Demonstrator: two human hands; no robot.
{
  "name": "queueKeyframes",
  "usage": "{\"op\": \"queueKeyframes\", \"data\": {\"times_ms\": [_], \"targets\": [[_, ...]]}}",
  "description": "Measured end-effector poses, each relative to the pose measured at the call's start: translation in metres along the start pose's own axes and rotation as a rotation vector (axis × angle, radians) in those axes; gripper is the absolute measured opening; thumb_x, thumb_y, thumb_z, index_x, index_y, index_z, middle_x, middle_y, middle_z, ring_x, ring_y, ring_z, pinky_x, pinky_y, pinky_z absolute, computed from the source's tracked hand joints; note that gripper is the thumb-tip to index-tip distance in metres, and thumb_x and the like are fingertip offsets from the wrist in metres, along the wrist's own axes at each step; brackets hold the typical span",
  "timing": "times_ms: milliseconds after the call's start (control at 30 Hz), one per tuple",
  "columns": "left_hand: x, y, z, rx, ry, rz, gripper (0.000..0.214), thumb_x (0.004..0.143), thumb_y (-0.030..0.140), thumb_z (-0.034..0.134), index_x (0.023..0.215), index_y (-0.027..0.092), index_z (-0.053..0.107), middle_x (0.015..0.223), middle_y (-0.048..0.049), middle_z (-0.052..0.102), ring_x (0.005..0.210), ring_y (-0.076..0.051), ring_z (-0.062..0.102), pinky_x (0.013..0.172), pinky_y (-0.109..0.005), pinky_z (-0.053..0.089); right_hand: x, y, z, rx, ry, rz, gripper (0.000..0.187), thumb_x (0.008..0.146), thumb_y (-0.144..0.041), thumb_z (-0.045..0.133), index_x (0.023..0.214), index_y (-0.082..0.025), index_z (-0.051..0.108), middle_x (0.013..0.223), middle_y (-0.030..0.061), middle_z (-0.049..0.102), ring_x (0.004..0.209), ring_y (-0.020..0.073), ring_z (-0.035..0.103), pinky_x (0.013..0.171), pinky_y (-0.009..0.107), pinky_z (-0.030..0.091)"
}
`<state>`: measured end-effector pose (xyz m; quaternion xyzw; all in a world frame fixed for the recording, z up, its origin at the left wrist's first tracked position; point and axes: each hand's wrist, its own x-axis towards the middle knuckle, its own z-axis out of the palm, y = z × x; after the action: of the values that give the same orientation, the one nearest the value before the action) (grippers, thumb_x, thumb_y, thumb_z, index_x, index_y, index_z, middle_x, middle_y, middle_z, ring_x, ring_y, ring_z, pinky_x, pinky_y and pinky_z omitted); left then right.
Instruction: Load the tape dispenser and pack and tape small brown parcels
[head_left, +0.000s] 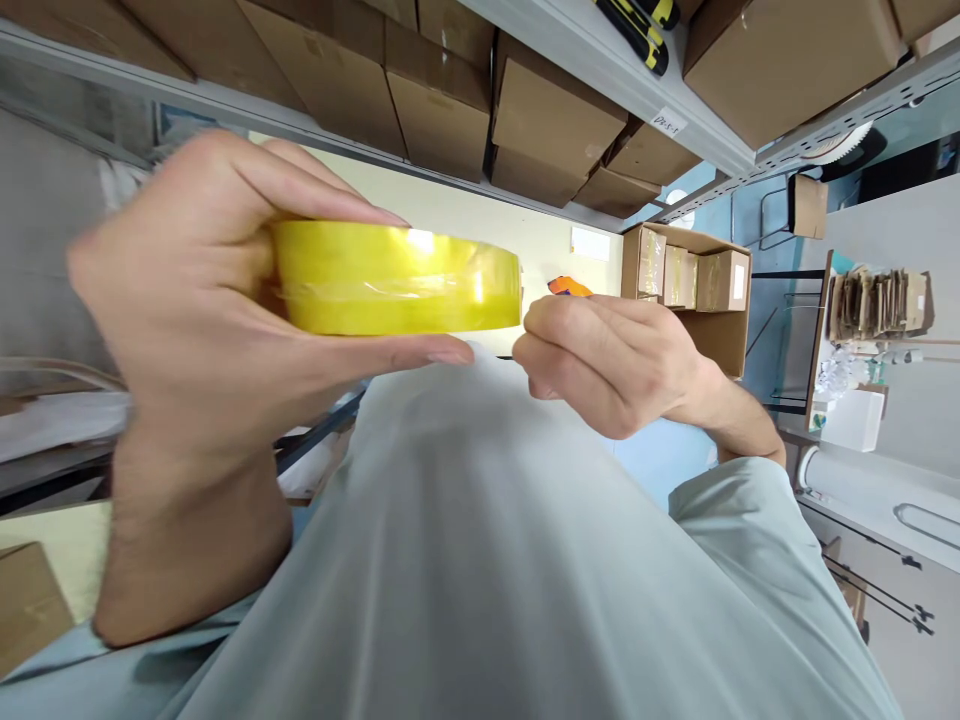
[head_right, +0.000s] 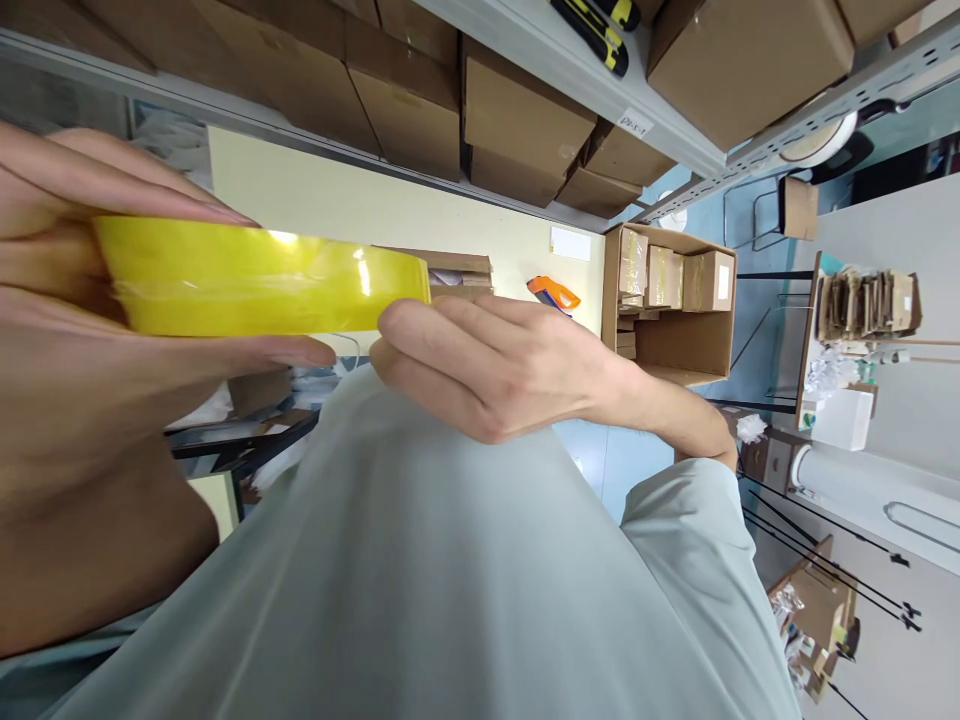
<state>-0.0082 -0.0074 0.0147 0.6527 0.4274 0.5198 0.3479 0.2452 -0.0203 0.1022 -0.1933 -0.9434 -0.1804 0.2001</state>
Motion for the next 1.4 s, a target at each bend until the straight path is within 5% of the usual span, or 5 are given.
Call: {"op": "queueKeyframes", "data": {"times_ms": [200,467,767,967,1400], "targets": [[-0.001,0.006,-0.003,-0.014,-0.001,0.045,0.072,0.071,0.094,0.089,0.12,0.043,0.079,0.108,-0.0086,0.074,0.094,-0.037,0.07,0.078,-0.06,0.053,0.01,-0.004,-0.024,0.274,-0.123,0.311,0.021,0.118,-0.014,0.057,0.121,-0.017,0.077,0.109,0.001,0.086,0.089,0.0087,0.081,0.072,0.017,0.06],[-0.005,0.021,-0.001,0.018,-0.04,0.048,0.068,0.075,0.081,0.097,0.13,0.047,0.077,0.114,-0.0075,0.074,0.1,-0.039,0.069,0.081,-0.061,0.05,0.014,-0.004,-0.033,0.346,-0.313,0.372,0.053,0.126,-0.018,0.03,0.113,-0.022,0.081,0.105,-0.0014,0.082,0.083,0.0061,0.074,0.068,0.018,0.054],[0.002,0.031,0.0,0.07,-0.07,-0.112,0.051,0.071,0.069,0.101,0.106,0.042,0.075,0.113,-0.0067,0.076,0.103,-0.041,0.071,0.09,-0.067,0.053,0.01,-0.003,-0.024,0.123,-0.201,0.177,0.046,0.12,-0.007,0.033,0.117,-0.017,0.077,0.101,-0.0021,0.077,0.076,0.006,0.067,0.071,0.021,0.054],[0.003,0.027,0.002,0.045,-0.091,-0.104,0.049,0.074,0.067,0.1,0.111,0.045,0.075,0.116,-0.0055,0.076,0.106,-0.041,0.072,0.09,-0.066,0.054,-0.001,0.002,-0.012,0.071,-0.391,0.091,0.033,0.123,-0.018,0.038,0.137,-0.019,0.067,0.127,0.0045,0.071,0.096,0.0101,0.074,0.083,0.023,0.062],[0.012,0.007,0.016,-0.117,0.041,-0.004,0.063,0.059,0.08,0.107,0.102,0.042,0.081,0.096,-0.0043,0.074,0.087,-0.032,0.068,0.069,-0.052,0.05,-0.02,0.007,0.011,0.086,-0.129,0.101,0.033,0.121,-0.016,0.038,0.137,-0.02,0.066,0.119,0.004,0.072,0.085,0.0098,0.07,0.077,0.025,0.062]]}}
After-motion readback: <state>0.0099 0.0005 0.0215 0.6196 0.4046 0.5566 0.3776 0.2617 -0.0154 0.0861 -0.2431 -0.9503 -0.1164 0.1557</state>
